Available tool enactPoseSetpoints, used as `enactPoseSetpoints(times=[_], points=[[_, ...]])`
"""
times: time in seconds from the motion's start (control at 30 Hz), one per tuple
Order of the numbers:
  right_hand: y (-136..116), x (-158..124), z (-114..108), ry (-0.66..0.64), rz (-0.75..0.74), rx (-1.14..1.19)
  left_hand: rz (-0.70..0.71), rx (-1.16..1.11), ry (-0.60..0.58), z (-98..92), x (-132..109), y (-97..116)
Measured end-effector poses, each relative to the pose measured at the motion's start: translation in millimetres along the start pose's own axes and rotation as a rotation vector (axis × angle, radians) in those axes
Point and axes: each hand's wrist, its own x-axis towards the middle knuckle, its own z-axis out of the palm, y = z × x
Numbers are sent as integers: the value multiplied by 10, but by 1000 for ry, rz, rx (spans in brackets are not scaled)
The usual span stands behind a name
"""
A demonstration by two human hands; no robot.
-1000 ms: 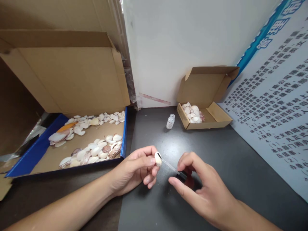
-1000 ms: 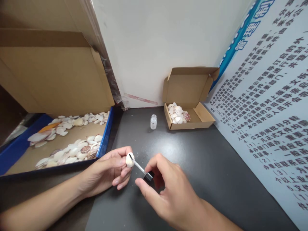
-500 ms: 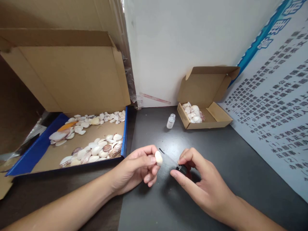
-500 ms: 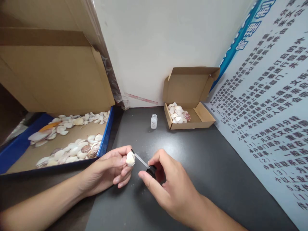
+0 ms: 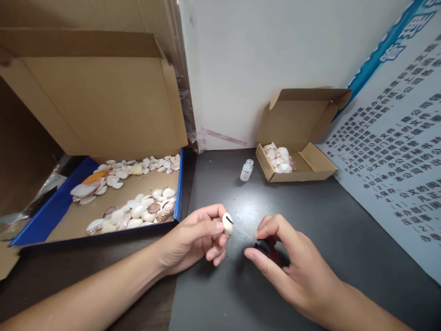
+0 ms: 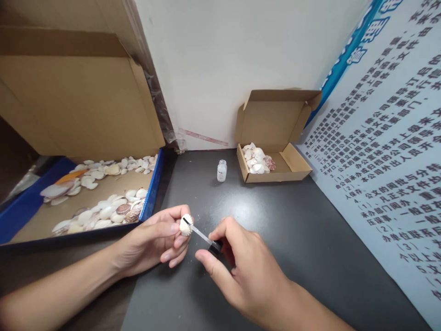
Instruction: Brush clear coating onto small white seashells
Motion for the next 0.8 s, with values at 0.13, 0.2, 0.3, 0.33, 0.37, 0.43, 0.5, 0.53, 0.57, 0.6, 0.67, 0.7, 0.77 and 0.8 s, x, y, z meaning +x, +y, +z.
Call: enactPoseSetpoints(times=[0.13,0.2,0.3,0.33,0.37,0.43,0.5,0.53,0.57,0.6,0.67,0.7,0.77,0.8], points=[[16,-3,-6,20,-92,-89,-5,12,19,5,2,5],[19,-5,-14,25,-115,-122,-8,11,17,8,2,8],[17,-1,-21,24,-121,-143,-9,8,8,7,4,9],[15,1,-22,22,-120,-147,-9,7,7,6,5,8],[13,3,-22,19,-119,-148,-9,9,7,4,6,6],[8,5,-19,15,-112,-139,-11,17,10,2,7,2],[3,3,-16,16,-109,-118,-13,26,22,2,6,-3],[1,1,-14,18,-108,-110,-14,30,27,3,5,-5],[-1,-2,-13,24,-112,-107,-13,33,32,4,3,-6],[-3,-4,-11,28,-119,-110,-13,36,34,6,1,-7],[-6,-10,-10,42,-145,-131,-12,40,32,9,-2,-9],[-9,-12,-10,49,-161,-148,-10,41,27,10,-3,-9],[-16,-12,-14,63,-200,-181,-4,38,18,8,-5,-11],[-21,-10,-17,66,-218,-198,0,37,11,5,-5,-12]])
